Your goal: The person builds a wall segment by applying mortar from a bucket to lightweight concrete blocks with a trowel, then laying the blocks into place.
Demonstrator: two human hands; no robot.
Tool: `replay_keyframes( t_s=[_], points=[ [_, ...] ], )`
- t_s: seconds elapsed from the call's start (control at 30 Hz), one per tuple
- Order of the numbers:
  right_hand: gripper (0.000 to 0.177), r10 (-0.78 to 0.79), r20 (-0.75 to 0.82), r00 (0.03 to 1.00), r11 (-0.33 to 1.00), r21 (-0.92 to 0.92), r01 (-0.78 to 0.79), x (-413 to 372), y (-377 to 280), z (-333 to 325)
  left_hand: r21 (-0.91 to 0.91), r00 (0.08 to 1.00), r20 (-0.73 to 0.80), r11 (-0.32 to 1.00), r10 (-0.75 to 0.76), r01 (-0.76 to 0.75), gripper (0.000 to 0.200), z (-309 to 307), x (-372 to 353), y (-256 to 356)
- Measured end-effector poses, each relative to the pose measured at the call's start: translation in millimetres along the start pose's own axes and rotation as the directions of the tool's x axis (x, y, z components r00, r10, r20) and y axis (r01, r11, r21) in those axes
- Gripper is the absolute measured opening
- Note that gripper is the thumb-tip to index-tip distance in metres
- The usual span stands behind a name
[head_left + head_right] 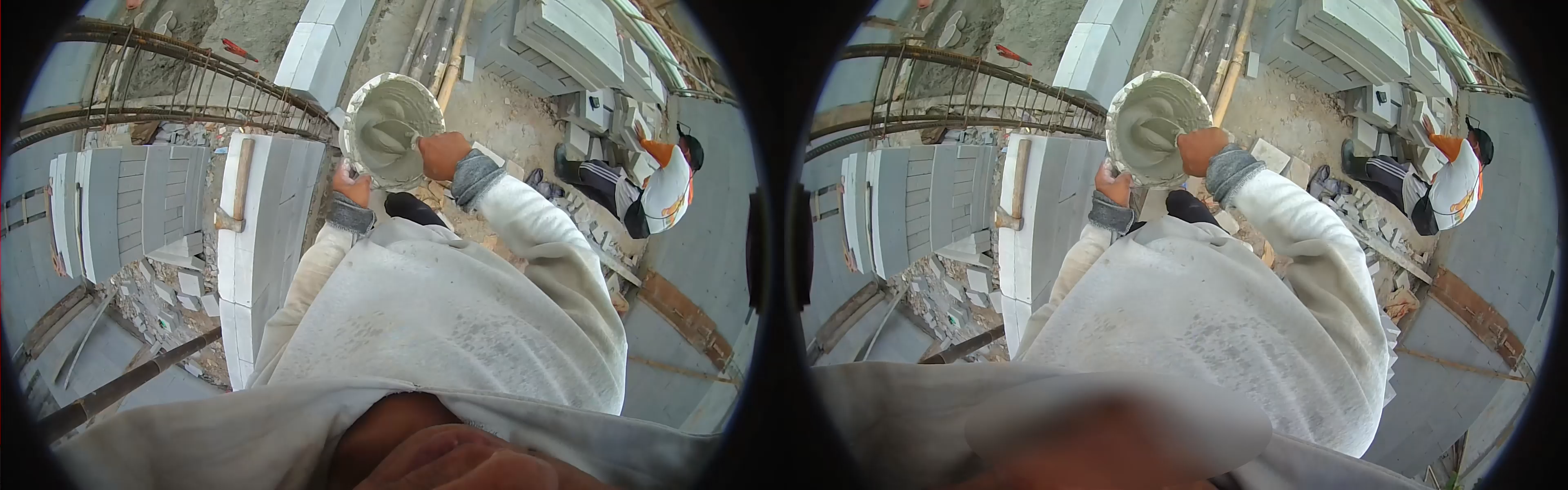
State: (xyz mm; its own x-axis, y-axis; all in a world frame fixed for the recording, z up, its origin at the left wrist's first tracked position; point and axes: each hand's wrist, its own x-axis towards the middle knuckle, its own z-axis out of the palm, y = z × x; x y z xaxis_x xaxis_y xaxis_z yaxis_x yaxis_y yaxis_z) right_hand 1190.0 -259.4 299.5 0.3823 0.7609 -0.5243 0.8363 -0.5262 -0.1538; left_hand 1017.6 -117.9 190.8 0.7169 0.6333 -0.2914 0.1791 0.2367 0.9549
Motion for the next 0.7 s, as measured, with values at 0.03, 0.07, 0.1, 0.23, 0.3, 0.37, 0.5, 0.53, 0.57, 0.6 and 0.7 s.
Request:
replay_keyframes(
  t_s=[0.03, 0.07, 0.1, 0.23, 0.3, 0.37, 0.5, 0.53, 0.57, 0.6, 0.7],
  points=[
    [0.022, 0.073, -0.073, 0.995, 0.997, 0.032, -0.071, -3.7, 14.3, -0.8, 0.037, 0.999, 0.017, 0.998, 0.047, -0.047, 0.034, 16.9, 9.9, 0.5],
    [0.024, 0.150, -0.152, 0.977, 0.988, 0.062, -0.143, -6.6, 31.5, -4.3, 0.067, 0.994, 0.038, 0.992, 0.105, -0.107, 0.031, 32.9, 24.5, 2.9],
    [0.026, 0.226, -0.227, 0.947, 0.973, 0.089, -0.211, -8.6, 49.8, -8.7, 0.061, 0.991, 0.080, 0.992, 0.105, -0.110, 0.030, 48.0, 38.7, 8.8],
    [0.027, 0.272, -0.106, 0.956, 0.959, 0.114, -0.260, -12.6, 93.3, 9.5, 0.077, 0.978, 0.194, 0.993, 0.071, -0.087, 0.028, 98.3, 68.1, 28.8],
    [0.029, 0.355, -0.131, 0.926, 0.912, 0.267, -0.312, -23.0, 112.9, 2.9, 0.051, 0.979, 0.198, 0.997, 0.043, -0.054, 0.028, 114.3, 78.9, 29.8],
    [0.031, 0.441, -0.206, 0.874, 0.885, 0.263, -0.384, -19.6, 130.8, -1.4, 0.019, 0.969, 0.225, 0.994, 0.098, -0.105, 0.028, 132.6, 98.5, 34.0],
    [0.033, 0.385, -0.072, 0.920, 0.904, 0.228, -0.361, -6.8, 144.5, -3.8, 0.096, 0.965, 0.238, 0.986, 0.112, -0.138, 0.028, 157.5, 127.5, 22.1],
    [0.032, 0.368, -0.185, 0.911, 0.889, 0.357, -0.287, -13.8, 155.4, -9.1, 0.125, 0.962, 0.258, 0.985, 0.085, -0.120, 0.028, 159.9, 135.3, 25.9],
    [0.033, 0.418, -0.203, 0.885, 0.876, 0.350, -0.333, -8.2, 158.2, -14.4, 0.091, 0.960, 0.264, 0.989, 0.093, -0.120, 0.028, 162.1, 140.2, 28.6],
    [0.034, 0.463, -0.228, 0.856, 0.863, 0.334, -0.378, 2.9, 162.9, -23.6, 0.047, 0.958, 0.266, 0.991, 0.108, -0.125, 0.028, 169.9, 147.0, 40.1],
    [0.035, 0.440, -0.210, 0.873, 0.887, 0.252, -0.387, 27.9, 181.6, -28.5, 0.076, 0.949, 0.306, 0.992, 0.077, -0.105, 0.031, 180.4, 178.9, 45.0]
  ],
)
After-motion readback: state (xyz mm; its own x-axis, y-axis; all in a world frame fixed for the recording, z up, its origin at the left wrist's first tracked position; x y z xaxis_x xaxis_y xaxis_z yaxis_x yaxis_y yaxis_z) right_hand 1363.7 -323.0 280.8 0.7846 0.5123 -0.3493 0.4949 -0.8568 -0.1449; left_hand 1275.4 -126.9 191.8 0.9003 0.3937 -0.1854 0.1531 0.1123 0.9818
